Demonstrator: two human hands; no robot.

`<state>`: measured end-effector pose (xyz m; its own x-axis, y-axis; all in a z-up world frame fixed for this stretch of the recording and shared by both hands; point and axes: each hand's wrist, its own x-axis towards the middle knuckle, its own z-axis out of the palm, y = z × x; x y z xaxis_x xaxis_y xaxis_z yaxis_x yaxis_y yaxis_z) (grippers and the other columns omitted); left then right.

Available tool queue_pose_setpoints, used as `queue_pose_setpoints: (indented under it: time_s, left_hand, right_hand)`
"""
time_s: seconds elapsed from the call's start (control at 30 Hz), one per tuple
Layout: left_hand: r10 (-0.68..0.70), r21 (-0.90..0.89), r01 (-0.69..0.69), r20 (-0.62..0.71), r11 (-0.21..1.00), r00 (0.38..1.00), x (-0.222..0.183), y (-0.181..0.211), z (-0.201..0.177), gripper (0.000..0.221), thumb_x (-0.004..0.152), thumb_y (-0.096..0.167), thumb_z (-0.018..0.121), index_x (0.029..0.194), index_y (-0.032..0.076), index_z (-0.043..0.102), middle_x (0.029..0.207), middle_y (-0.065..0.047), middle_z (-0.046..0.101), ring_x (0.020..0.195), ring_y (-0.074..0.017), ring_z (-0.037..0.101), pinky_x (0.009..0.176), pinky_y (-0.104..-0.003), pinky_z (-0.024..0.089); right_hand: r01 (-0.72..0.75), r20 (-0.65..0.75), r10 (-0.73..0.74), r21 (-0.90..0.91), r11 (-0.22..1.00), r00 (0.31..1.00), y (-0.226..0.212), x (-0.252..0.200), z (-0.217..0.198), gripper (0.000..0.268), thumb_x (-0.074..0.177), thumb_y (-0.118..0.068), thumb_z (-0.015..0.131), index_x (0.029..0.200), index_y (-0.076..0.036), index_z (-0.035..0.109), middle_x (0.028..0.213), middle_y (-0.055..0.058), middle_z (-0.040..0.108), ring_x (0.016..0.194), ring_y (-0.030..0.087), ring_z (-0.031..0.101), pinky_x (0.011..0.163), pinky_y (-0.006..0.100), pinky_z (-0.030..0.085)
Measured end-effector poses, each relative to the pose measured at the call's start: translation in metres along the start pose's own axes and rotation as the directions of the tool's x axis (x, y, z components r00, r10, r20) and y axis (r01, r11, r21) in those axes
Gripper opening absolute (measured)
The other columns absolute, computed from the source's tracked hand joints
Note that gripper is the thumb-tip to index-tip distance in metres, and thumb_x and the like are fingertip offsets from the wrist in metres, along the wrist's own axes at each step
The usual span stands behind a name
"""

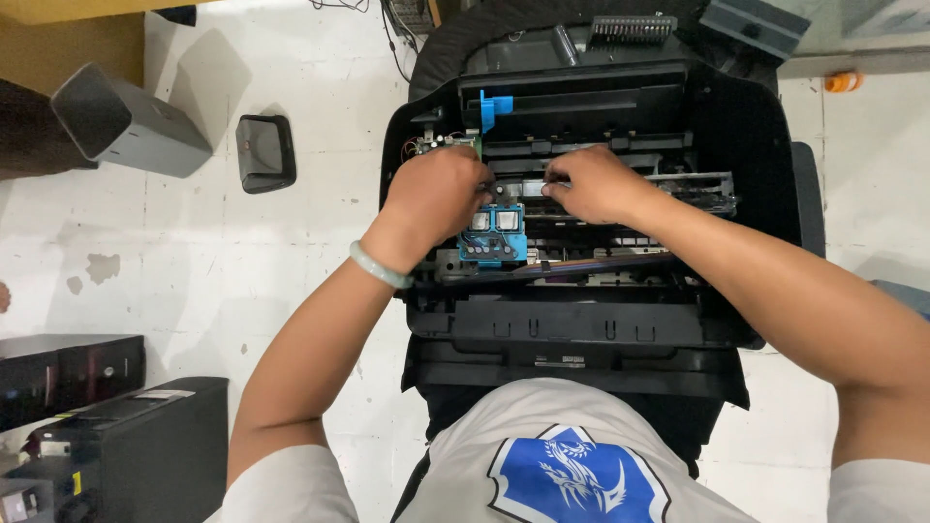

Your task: Reassembling the internal components of a printer, including the ink carriage and housing parts, using hands and a screwdriver.

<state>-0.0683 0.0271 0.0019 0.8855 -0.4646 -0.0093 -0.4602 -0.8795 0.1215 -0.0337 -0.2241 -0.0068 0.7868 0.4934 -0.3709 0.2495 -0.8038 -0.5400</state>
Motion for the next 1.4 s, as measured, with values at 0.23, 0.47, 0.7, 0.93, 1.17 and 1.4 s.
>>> queue_pose_setpoints:
  time_s: [0.23,0.47,0.7,0.93,1.17,1.4]
  left_hand:
    - [-0.086,0.014,0.085,0.138,0.996,0.987,0.029,0.004,0.033,0.025,0.079,0.031,0.082,0.098,0.015,0.080,0.094,-0.005,0.071,0.086,-0.0339,0.074,0.067,-0.052,0.063]
    - [0.061,0.014,-0.062,0.088,0.998,0.994,0.019,0.007,0.005,0.011,0.091,0.024,0.074,0.097,0.022,0.083,0.100,-0.002,0.071,0.080,-0.0320,0.071,0.048,-0.044,0.057]
    - [0.061,-0.099,-0.046,0.158,0.994,0.986,0.024,0.013,-0.005,0.020,0.092,0.017,0.069,0.107,0.021,0.082,0.117,0.000,0.071,0.083,-0.0320,0.073,0.051,-0.046,0.059]
    - [0.071,-0.127,-0.060,0.080,0.990,0.994,0.018,0.006,0.000,0.023,0.089,0.015,0.074,0.108,0.024,0.083,0.107,0.003,0.071,0.087,-0.0293,0.072,0.053,-0.046,0.060]
    - [0.071,-0.226,-0.053,0.074,0.973,0.995,0.016,0.003,-0.015,0.024,0.089,0.006,0.069,0.106,0.015,0.082,0.113,-0.003,0.071,0.087,-0.0320,0.072,0.053,-0.046,0.061]
    - [-0.032,-0.065,0.024,-0.122,0.998,0.992,-0.021,0.003,-0.061,0.023,0.097,0.017,0.064,0.115,0.017,0.078,0.103,-0.004,0.069,0.091,-0.0306,0.071,0.069,-0.042,0.059]
  right_hand:
    - [-0.018,0.038,0.016,0.053,0.998,0.999,-0.008,-0.007,-0.012,0.032,0.100,-0.021,0.061,0.119,0.001,0.075,0.114,0.025,0.074,0.111,0.046,0.069,0.094,0.054,0.055]
    - [-0.036,0.088,0.044,-0.089,0.995,0.995,0.003,-0.022,-0.084,0.037,0.105,-0.022,0.049,0.137,-0.011,0.064,0.135,0.017,0.067,0.124,0.038,0.061,0.103,0.050,0.049]
    - [-0.119,0.269,0.187,-0.252,0.960,0.945,0.005,-0.027,-0.095,0.048,0.092,-0.035,0.074,0.136,-0.017,0.066,0.119,0.008,0.072,0.112,0.029,0.066,0.091,0.044,0.053]
    - [-0.132,0.354,0.238,-0.299,0.945,0.904,0.001,-0.027,-0.091,0.033,0.095,-0.038,0.071,0.114,-0.013,0.074,0.117,0.007,0.071,0.101,0.028,0.067,0.083,0.042,0.054]
    - [-0.174,0.342,0.274,-0.295,0.940,0.899,0.007,-0.029,-0.086,0.031,0.095,-0.038,0.070,0.115,-0.014,0.073,0.119,0.008,0.069,0.101,0.029,0.067,0.083,0.042,0.054]
    - [-0.055,0.202,0.099,-0.214,0.975,0.974,-0.006,-0.035,-0.087,0.041,0.091,-0.032,0.071,0.121,-0.005,0.077,0.108,0.019,0.079,0.099,0.037,0.076,0.081,0.044,0.061]
